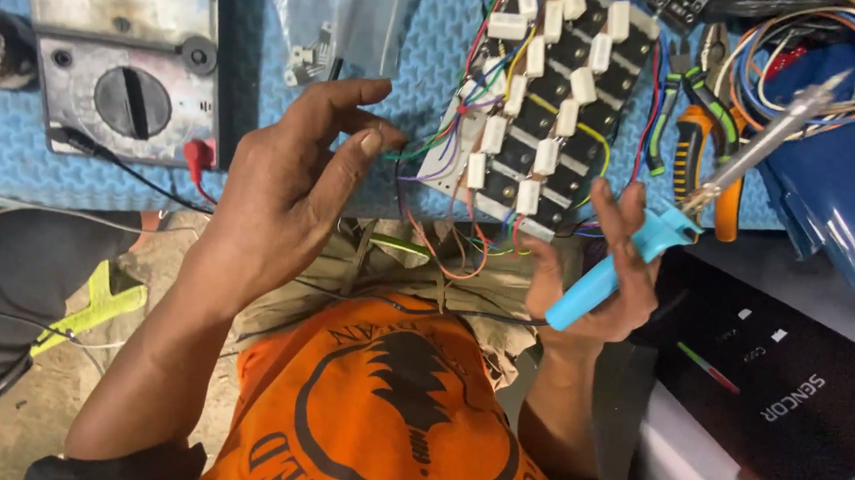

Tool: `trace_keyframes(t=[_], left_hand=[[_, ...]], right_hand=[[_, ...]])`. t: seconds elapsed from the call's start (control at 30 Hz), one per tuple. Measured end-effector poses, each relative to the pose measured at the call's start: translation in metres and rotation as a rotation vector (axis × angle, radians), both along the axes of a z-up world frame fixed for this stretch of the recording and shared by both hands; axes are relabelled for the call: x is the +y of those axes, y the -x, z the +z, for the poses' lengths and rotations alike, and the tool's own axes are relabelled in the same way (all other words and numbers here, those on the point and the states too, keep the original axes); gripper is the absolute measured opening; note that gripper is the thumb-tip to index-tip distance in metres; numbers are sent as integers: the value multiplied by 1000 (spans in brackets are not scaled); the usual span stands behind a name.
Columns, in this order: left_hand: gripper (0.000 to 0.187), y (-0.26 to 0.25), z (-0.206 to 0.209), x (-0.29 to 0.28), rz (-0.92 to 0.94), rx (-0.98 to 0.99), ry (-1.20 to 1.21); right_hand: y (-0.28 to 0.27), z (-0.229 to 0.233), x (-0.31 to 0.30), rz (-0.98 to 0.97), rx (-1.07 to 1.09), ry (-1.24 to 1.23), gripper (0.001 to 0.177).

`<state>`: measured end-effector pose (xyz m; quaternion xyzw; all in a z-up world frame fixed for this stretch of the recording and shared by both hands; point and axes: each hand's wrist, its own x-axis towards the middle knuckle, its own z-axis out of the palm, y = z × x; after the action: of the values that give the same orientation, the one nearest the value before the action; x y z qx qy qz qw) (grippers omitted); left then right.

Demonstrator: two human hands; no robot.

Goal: Soldering electrical wires to a component board using a soldering iron and solder.

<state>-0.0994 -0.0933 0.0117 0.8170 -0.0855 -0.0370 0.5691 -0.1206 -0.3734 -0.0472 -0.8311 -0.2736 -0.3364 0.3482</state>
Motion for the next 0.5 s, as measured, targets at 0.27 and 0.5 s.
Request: trace_keyframes(t=[0.27, 0.5], left_hand=[[30, 11, -7, -9, 31, 83, 86], [33, 11, -33, -17, 40, -71, -43]], right_hand=[[-4, -2, -3, -11, -48, 25, 63], [0, -8, -4, -27, -26, 35, 61]])
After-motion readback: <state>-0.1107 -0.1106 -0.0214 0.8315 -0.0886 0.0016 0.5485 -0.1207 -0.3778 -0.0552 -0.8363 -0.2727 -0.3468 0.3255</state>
